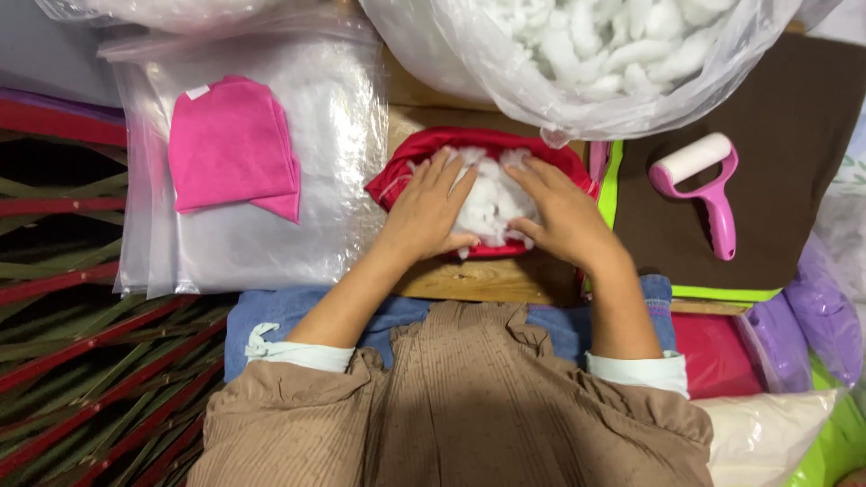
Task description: The person opens a red cloth pouch and fills it with white cotton stuffing by hand. They repeatedly grab handfuls of cotton from a large bag and press the material into the pouch to fill it completely.
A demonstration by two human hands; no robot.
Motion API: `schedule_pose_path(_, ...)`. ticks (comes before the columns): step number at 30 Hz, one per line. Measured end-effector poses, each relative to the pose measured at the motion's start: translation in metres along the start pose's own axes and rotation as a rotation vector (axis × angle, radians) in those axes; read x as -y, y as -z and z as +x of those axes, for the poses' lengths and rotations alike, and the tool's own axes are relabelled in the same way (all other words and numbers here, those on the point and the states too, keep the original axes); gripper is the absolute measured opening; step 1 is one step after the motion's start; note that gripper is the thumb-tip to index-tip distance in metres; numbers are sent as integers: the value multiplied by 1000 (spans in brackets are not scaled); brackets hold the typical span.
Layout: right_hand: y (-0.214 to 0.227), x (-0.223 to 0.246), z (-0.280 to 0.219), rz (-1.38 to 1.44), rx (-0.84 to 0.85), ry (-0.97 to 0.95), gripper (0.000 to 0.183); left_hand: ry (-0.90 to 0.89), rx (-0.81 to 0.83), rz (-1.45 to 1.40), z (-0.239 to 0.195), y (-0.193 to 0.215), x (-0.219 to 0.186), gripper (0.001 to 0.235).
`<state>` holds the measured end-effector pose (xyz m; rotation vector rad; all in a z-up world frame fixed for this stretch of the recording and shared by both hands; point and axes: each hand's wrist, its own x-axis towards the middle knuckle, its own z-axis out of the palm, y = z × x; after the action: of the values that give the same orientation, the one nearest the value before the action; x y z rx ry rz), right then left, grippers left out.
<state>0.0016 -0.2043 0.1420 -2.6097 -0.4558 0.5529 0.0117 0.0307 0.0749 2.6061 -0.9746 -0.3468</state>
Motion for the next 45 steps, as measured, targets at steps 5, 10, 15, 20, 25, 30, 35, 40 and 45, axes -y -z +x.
schedule_pose_path(5,-41,-25,3,-172,132,-157,96,-21,28,90,10,-53,24,116)
schedule_pose_path(10,-50,-21,14,-273,-68,-160,77,-33,-145,180,13,-52,19,71)
schedule_pose_path(15,-4,13,-18,-130,-39,-218,83,5,25,38,5,8,-16,89)
schedule_pose_path(20,-26,-1,-25,-188,-80,-177,68,-30,36,50,5,-12,-26,82)
schedule_pose_path(25,36,44,-37,-96,-251,-89,50,-131,-313,44,14,39,-42,60)
schedule_pose_path(30,115,56,11,-361,-636,67,44,-119,-843,263,78,138,-29,54)
schedule_pose_path(35,189,37,135,-388,-653,33,67,241,-978,537,196,210,21,35)
schedule_pose_path(40,188,-9,251,-474,-621,23,73,471,-1090,680,316,156,116,18)
schedule_pose_path(45,142,-47,263,-444,-730,73,30,438,-774,390,301,112,127,17)
